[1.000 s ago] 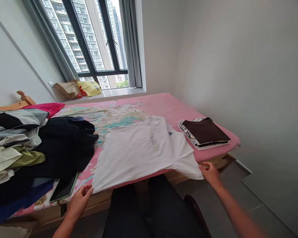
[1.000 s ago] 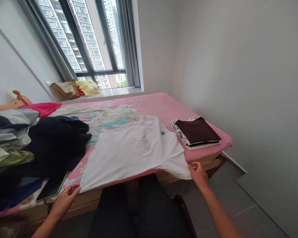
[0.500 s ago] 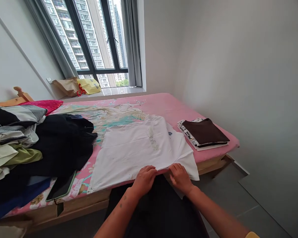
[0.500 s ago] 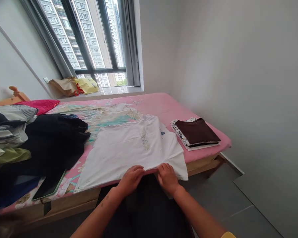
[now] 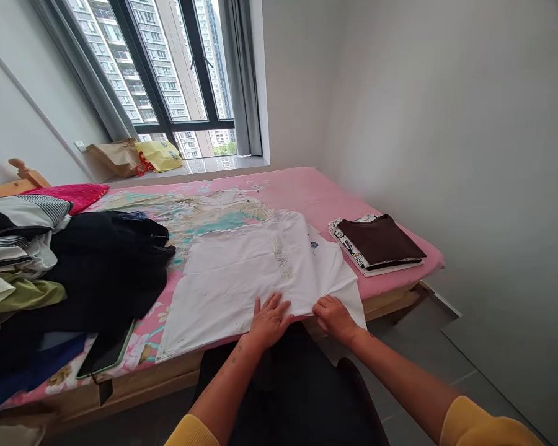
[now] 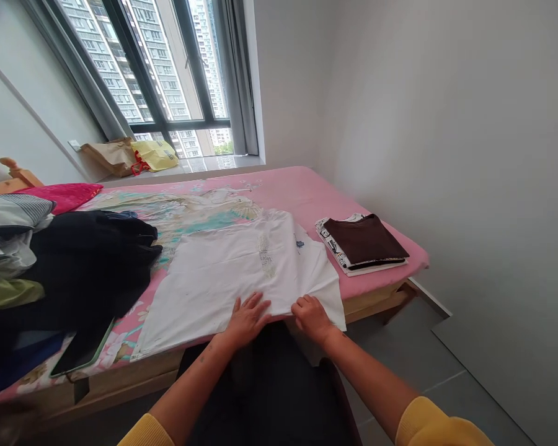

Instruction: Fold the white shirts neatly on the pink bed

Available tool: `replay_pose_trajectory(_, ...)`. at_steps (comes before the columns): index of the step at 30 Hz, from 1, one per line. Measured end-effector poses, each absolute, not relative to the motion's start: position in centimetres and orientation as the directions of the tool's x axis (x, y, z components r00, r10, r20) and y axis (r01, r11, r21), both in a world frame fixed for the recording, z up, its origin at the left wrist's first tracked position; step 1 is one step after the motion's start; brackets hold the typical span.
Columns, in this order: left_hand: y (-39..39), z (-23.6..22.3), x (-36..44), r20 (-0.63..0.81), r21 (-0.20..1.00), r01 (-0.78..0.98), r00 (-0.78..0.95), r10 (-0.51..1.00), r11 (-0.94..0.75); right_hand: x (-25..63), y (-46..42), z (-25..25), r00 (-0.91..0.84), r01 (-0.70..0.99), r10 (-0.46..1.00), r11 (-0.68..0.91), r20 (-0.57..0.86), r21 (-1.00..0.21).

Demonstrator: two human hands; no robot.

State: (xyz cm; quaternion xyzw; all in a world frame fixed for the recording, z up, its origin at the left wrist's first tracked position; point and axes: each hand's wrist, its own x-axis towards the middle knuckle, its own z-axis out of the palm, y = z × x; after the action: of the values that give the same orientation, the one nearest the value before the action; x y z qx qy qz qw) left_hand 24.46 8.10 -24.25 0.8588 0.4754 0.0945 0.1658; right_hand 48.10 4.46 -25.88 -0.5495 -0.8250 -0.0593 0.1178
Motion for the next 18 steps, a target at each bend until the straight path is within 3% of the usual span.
replay_pose_trajectory(4, 9.5, -23.7, 22.3, -0.004, 0.283, 0.924, 0.269, 0.963, -0.257, 48.5, 4.0, -26.5, -0.373, 0.913, 0.891, 0.402, 0.26, -0.068)
replay_pose_trajectory(6, 9.6, -23.1, 22.1, 0.047, 0.264, 0.94, 0.212, 0.976, -0.216, 48.6, 4.0, -26.8, -0.356, 0.914, 0.893, 0.394, 0.276, -0.098)
replay_pose_trajectory(10, 8.1, -22.6, 25.0, 0.127, 0.324, 0.744, 0.578, 0.806, -0.585, 48.7, 4.0, -27.2, -0.335, 0.911, 0.889, 0.39, 0.311, -0.135)
replay_pose_trajectory(12, 7.1, -23.0, 27.0, 0.1, 0.358, 0.644, 0.693, 0.714, -0.676, 48.8, 3.9, -27.3, -0.346, 0.904, 0.885, 0.403, 0.31, -0.141)
replay_pose_trajectory(15, 6.1, -23.9, 28.4, 0.041, 0.376, 0.68, 0.666, 0.745, -0.629, 48.9, 3.8, -27.1, -0.355, 0.899, 0.891, 0.409, 0.283, -0.157)
replay_pose_trajectory(18, 5.8, -24.4, 25.8, 0.011, 0.322, 0.803, 0.527, 0.85, -0.502, 48.9, 3.8, -26.7, -0.342, 0.904, 0.909, 0.388, 0.24, -0.181)
